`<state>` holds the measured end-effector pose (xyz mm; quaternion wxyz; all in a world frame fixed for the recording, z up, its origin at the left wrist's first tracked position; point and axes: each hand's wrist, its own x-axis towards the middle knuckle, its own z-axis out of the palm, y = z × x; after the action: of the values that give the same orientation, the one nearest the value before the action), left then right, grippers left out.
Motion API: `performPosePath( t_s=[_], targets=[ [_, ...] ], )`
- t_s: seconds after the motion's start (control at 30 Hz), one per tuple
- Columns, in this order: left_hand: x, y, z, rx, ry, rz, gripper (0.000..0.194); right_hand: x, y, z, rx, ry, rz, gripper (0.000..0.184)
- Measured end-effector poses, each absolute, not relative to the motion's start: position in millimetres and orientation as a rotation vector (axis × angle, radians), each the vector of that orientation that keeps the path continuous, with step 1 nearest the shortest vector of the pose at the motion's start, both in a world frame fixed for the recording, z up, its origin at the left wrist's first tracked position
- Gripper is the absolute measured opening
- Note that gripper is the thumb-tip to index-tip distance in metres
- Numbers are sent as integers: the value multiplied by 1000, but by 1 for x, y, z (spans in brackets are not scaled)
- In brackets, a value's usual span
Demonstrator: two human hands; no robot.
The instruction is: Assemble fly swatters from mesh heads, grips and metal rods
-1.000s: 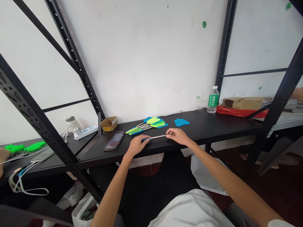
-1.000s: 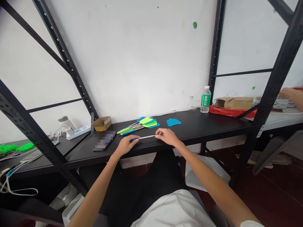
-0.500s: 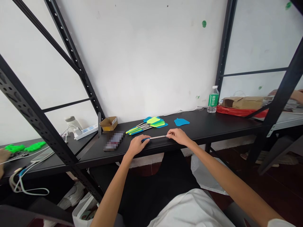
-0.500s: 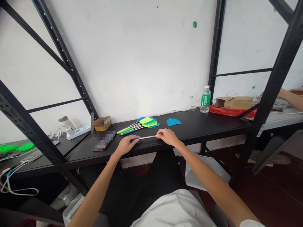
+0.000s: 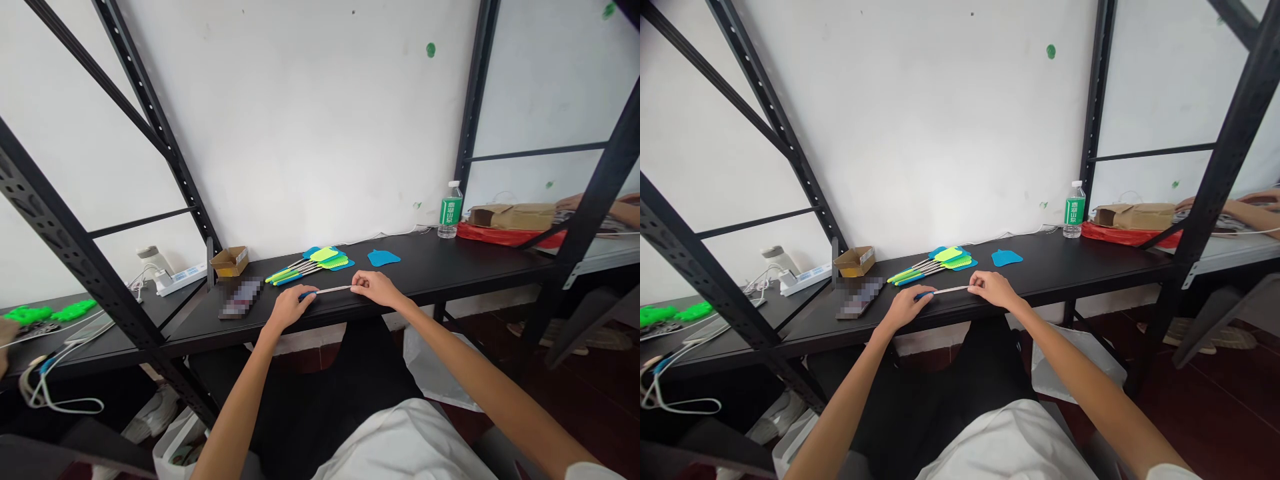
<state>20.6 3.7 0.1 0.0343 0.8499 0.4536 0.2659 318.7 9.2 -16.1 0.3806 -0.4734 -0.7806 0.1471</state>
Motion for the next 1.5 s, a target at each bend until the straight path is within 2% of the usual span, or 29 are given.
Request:
performPosePath(
  t_s=[0.2, 0.4, 1.5],
  targets=[
    [21, 4, 0, 2629, 1382, 821, 42, 319, 9, -15, -1202, -2006, 358, 21],
    [21, 4, -1, 2656, 1363, 826, 40, 319, 10, -15, -1222, -2041, 290, 38],
    [24, -1, 3, 2671, 1465, 801, 38, 313, 1, -10, -1322, -2060, 177, 36]
  ],
)
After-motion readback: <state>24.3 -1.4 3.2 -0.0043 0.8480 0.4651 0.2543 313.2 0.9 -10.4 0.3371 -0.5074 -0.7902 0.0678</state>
